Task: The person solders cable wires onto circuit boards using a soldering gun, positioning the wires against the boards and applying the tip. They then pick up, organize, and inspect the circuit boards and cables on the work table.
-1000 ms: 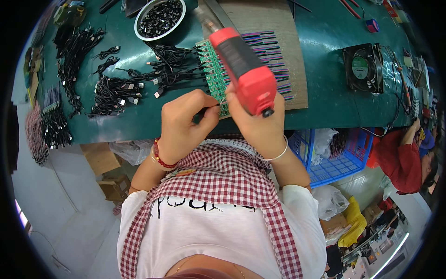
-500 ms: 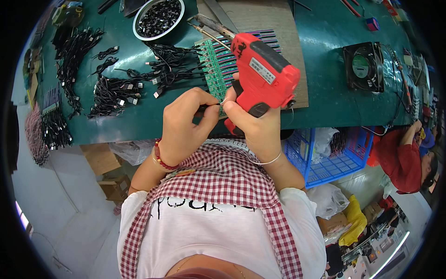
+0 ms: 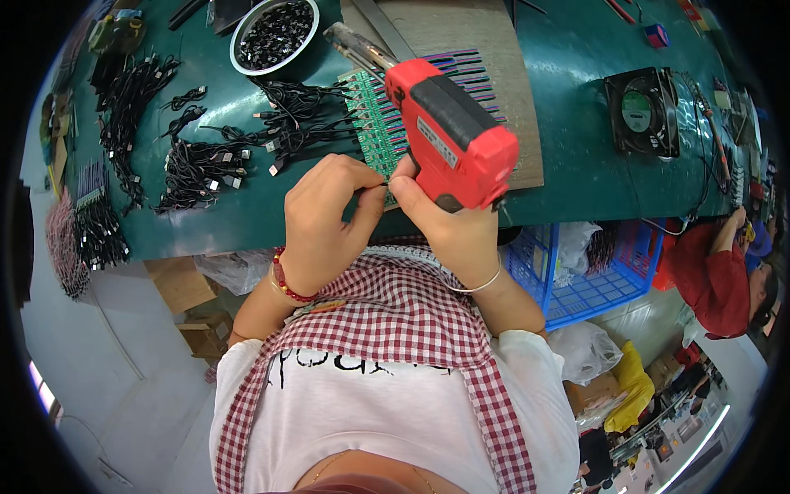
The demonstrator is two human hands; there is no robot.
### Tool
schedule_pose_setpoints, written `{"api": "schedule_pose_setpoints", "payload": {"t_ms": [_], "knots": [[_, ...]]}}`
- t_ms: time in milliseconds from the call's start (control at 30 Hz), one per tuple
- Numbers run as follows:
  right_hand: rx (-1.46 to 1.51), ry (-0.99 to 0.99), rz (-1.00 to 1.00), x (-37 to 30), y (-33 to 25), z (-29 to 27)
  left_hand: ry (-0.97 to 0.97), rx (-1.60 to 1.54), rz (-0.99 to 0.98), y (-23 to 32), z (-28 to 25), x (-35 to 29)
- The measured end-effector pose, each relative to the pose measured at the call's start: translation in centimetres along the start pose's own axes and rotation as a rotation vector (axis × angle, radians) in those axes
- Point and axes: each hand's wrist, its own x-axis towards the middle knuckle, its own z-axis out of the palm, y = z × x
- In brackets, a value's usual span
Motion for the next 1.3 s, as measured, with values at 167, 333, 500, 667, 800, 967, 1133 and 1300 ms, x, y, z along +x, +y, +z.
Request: {"api": "schedule_pose_setpoints", "payload": {"t_ms": [167, 333, 500, 667, 800, 967, 1133, 1300], "knots": [[-0.242, 0.097, -0.112, -0.6, 0.6, 0.8, 0.027, 0.070, 0.022, 0.4, 0.3, -0.1], [-0.158, 0.256, -0.190, -0.3, 0.5, 1.3, 0.007, 0.222, -0.019, -0.3, -0.1, 0.3], [-0.058, 0.268, -0.022, -2.5, 0.9, -3.0, -0.044, 0.322, 0.014, -4.0, 0.5, 1.0], [-0.020, 0.130, 0.014, -5.5, 3.8, -6.5, -0.085, 0.371, -0.035, -4.0, 0.9, 1.5], [-0.233, -0.020, -0.072, -7.2, 6.2, -8.8, -0.074, 0.407, -0.034, -3.9, 1.0, 1.6], [-0.262, -0.029, -0.044, -8.3, 7.4, -8.6, -0.077, 0.430, -0.050, -3.7, 1.3, 1.6], [-0.307, -0.046, -0.061, -8.1, 7.3, -8.3, -0.054, 0.451, -0.070, -3.6, 1.5, 1.5], [-0.279, -0.025, 0.030, -7.8, 7.3, -8.6, -0.061, 0.451, -0.067, -3.5, 1.5, 1.6]]}}
